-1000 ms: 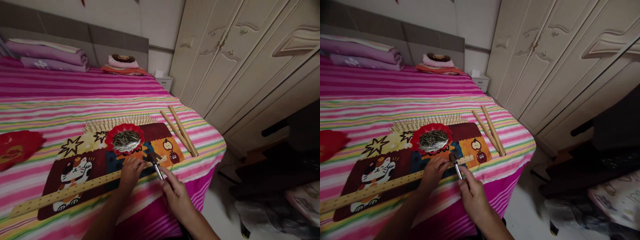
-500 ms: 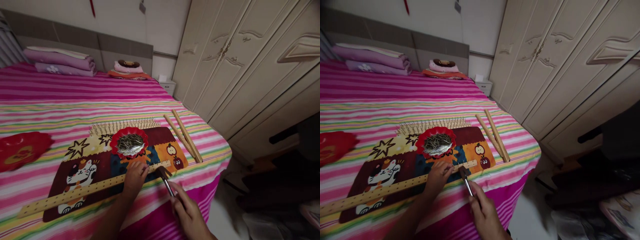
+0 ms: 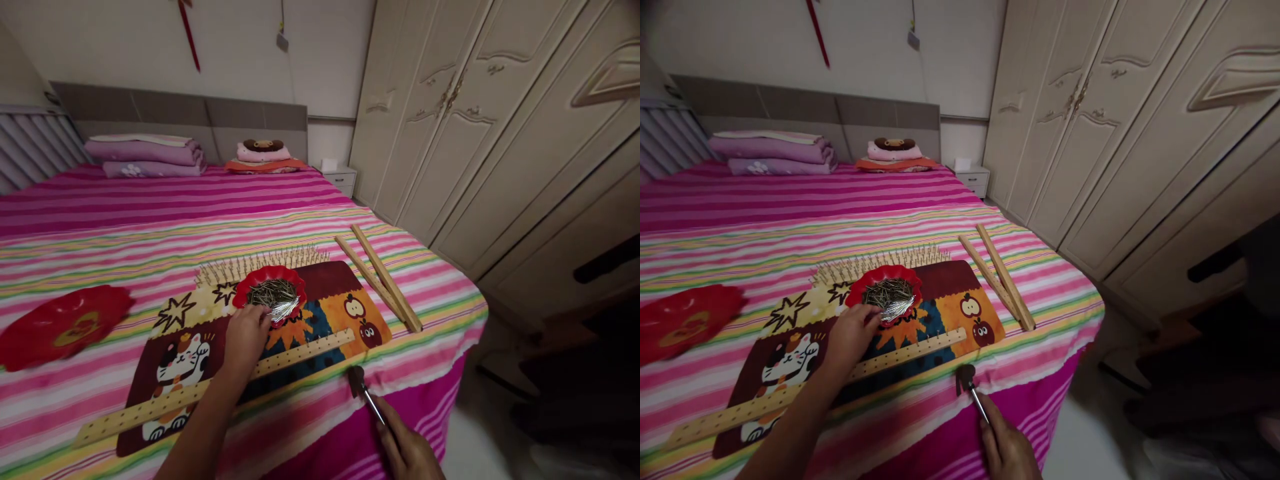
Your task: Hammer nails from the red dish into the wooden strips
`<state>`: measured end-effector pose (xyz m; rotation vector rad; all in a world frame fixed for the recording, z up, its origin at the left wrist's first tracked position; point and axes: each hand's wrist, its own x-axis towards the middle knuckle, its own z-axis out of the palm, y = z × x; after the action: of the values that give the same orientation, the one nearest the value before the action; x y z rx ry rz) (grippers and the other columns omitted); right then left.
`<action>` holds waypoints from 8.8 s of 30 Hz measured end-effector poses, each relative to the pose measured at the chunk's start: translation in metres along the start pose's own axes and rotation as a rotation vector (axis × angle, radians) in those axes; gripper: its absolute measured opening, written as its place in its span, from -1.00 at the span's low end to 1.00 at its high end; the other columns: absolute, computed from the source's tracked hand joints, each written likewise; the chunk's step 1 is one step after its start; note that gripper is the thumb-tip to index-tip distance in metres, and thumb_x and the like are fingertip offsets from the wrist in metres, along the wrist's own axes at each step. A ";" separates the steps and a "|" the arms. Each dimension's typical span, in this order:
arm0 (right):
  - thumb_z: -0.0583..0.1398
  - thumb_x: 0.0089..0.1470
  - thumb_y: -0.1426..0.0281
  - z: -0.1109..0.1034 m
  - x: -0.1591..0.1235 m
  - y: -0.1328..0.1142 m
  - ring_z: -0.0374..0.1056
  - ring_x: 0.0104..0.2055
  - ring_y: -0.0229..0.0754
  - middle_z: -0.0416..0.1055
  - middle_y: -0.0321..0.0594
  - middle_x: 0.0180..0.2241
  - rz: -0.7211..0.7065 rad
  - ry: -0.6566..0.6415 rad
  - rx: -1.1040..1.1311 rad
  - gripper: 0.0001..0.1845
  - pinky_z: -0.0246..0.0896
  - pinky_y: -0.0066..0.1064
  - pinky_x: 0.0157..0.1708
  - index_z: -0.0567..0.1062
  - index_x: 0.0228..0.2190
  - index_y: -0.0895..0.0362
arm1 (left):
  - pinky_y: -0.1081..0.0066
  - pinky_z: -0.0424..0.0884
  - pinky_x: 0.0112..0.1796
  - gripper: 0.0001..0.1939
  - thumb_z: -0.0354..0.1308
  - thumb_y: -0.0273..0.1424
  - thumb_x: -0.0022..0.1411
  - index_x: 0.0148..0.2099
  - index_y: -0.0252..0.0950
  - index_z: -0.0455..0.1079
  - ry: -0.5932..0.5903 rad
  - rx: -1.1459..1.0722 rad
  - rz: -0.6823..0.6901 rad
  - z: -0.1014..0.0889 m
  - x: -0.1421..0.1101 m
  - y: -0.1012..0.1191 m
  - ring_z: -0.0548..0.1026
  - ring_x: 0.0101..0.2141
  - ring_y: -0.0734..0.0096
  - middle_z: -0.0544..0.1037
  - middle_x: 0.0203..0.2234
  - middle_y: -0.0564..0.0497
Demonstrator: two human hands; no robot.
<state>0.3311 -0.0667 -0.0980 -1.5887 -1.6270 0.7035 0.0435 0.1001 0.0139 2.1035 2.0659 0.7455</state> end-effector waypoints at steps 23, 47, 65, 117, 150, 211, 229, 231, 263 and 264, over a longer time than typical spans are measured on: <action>-0.13 0.19 0.06 0.010 0.000 0.014 0.51 -0.45 -0.11 0.58 -0.20 -0.48 -0.007 0.010 -0.095 -0.44 0.36 -0.46 -0.43 0.31 0.09 0.02 | 0.48 0.30 -0.49 -0.65 0.22 -0.26 -0.19 -0.30 -0.31 0.42 -0.240 -0.891 -0.303 -0.015 0.018 -0.007 0.41 -0.54 0.48 0.47 -0.61 0.10; -0.05 0.18 0.39 -0.006 0.006 -0.020 0.52 -0.38 -0.11 0.59 -0.16 -0.36 -0.022 -0.088 -0.231 -0.54 0.40 -0.37 -0.35 0.28 0.10 0.13 | 0.44 0.39 -0.40 -0.73 0.17 -0.23 -0.14 -0.36 -0.27 0.45 -0.235 -0.778 -0.409 0.027 -0.039 0.023 0.47 -0.44 0.41 0.53 -0.52 0.07; 0.04 0.18 0.28 -0.008 -0.001 -0.038 0.45 -0.15 -0.13 0.55 -0.20 -0.21 0.044 -0.030 0.087 -0.58 0.35 -0.45 -0.20 0.33 0.06 0.06 | 0.46 0.30 -0.36 -0.84 0.07 -0.27 -0.01 -0.50 -0.22 0.39 -0.172 -0.531 -0.128 0.036 -0.047 0.021 0.44 -0.44 0.44 0.51 -0.51 0.11; -0.03 0.18 0.31 -0.002 0.005 0.007 0.44 -0.07 -0.11 0.50 -0.13 -0.06 -0.060 -0.173 -0.075 -0.52 0.32 -0.42 -0.11 0.24 0.14 0.03 | 0.44 0.25 -0.31 -0.82 0.01 -0.49 0.04 -0.48 -0.29 0.44 -0.276 0.200 0.013 0.009 0.039 -0.004 0.44 -0.35 0.35 0.51 -0.44 -0.07; -0.07 0.19 0.34 -0.002 0.003 -0.019 0.51 -0.39 -0.11 0.59 -0.14 -0.35 -0.064 -0.200 -0.250 -0.52 0.39 -0.40 -0.37 0.26 0.12 0.10 | 0.41 0.27 -0.35 -0.80 -0.04 -0.26 0.10 -0.41 -0.24 0.33 -0.135 0.127 -0.215 -0.027 -0.061 -0.047 0.44 -0.34 0.28 0.50 -0.42 -0.05; 0.00 0.15 0.40 0.007 0.059 -0.146 0.02 -0.67 -0.37 0.10 -0.50 -0.67 0.000 -0.259 0.397 -0.57 -0.03 -0.55 -0.66 0.28 0.06 0.08 | 0.47 0.31 -0.37 -0.84 0.04 -0.29 0.02 -0.46 -0.19 0.41 -0.093 -0.466 -0.135 0.030 -0.060 0.006 0.45 -0.43 0.45 0.52 -0.48 0.09; 0.01 0.17 0.19 0.002 0.031 -0.115 0.02 -0.71 -0.38 0.17 -0.46 -0.66 0.121 -0.299 0.449 -0.53 -0.04 -0.58 -0.74 0.28 0.08 0.06 | 0.45 0.31 -0.35 -0.83 0.00 -0.32 0.06 -0.46 -0.20 0.39 -0.114 -0.433 -0.109 0.033 -0.060 0.008 0.44 -0.42 0.44 0.50 -0.48 0.07; 0.00 0.18 0.19 -0.002 0.022 -0.098 0.09 -0.70 -0.35 0.20 -0.44 -0.67 0.080 -0.309 0.365 -0.54 0.05 -0.57 -0.72 0.29 0.07 0.04 | 0.45 0.32 -0.36 -0.83 0.00 -0.32 0.05 -0.45 -0.20 0.40 -0.130 -0.424 -0.121 0.031 -0.061 0.009 0.44 -0.44 0.44 0.51 -0.47 0.06; -0.05 0.16 0.46 0.001 0.007 -0.024 0.51 -0.43 -0.13 0.57 -0.15 -0.40 -0.160 -0.185 -0.205 -0.53 0.41 -0.40 -0.40 0.29 0.09 0.17 | 0.46 0.24 -0.42 -0.80 0.02 -0.27 0.05 -0.41 -0.18 0.45 -0.149 -0.168 -0.126 0.011 0.035 -0.013 0.45 -0.45 0.39 0.55 -0.49 0.07; -0.05 0.16 0.46 0.001 0.007 -0.024 0.52 -0.42 -0.13 0.58 -0.15 -0.38 -0.156 -0.185 -0.196 -0.53 0.41 -0.40 -0.38 0.28 0.10 0.17 | 0.45 0.25 -0.40 -0.81 0.04 -0.26 0.02 -0.42 -0.19 0.45 -0.123 -0.250 -0.157 0.009 0.036 -0.014 0.45 -0.45 0.39 0.56 -0.50 0.07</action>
<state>0.3165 -0.0620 -0.0784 -1.5464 -1.9847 0.6401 0.0330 0.1379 0.0099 1.7858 1.9340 0.7842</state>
